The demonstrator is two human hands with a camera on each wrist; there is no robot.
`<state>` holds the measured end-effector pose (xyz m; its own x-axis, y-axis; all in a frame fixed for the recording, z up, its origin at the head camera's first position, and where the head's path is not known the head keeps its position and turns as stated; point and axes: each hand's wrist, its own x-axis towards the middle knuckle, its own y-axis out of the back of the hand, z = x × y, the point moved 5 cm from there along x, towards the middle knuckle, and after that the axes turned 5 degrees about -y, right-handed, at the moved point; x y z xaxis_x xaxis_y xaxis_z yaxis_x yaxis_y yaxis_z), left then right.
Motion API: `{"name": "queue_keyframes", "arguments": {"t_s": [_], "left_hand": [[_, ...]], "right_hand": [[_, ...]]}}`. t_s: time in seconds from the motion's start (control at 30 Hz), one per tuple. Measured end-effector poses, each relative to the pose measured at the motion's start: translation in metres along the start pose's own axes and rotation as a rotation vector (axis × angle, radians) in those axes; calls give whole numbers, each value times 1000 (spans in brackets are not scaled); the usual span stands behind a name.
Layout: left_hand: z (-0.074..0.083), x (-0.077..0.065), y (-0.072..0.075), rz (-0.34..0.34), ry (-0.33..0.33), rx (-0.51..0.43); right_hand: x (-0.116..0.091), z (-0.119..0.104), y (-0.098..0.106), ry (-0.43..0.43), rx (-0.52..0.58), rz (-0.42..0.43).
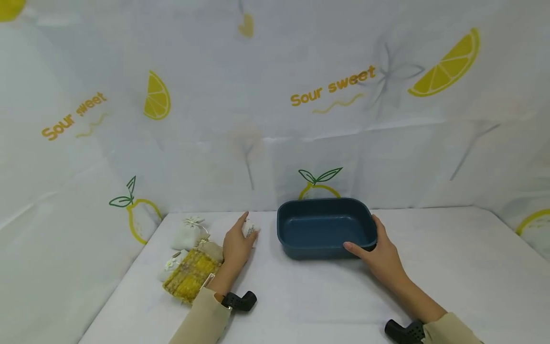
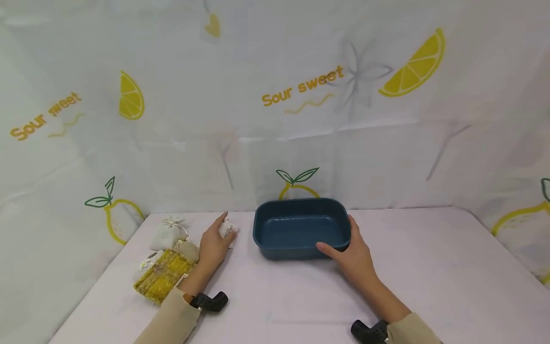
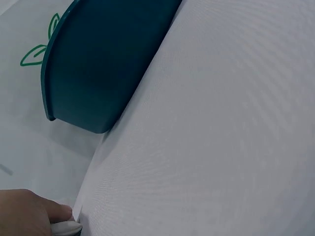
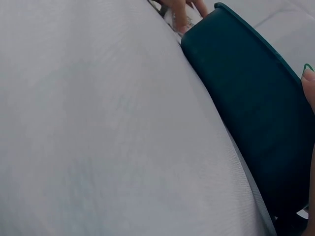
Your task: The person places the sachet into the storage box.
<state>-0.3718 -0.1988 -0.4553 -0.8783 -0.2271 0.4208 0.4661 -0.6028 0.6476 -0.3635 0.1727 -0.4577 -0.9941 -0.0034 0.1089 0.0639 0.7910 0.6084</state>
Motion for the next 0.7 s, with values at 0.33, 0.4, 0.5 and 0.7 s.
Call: {"name": "queue_keyframes", "arguments": {"t_s": [0.33, 0.4, 0.5, 0.7], "left_hand": [[-3, -1, 1, 33, -35, -260], [-4, -1, -1, 6, -32, -272], [-4, -1, -4, -18, -32, -282], [-2, 2, -3, -3, -42, -346]], "right_hand": [[0, -1, -3, 7, -7, -13], [-1, -1, -3, 6, -10, -12], [-1, -1, -1, 8, -11, -7], [0, -1, -1, 18, -6, -2]]}}
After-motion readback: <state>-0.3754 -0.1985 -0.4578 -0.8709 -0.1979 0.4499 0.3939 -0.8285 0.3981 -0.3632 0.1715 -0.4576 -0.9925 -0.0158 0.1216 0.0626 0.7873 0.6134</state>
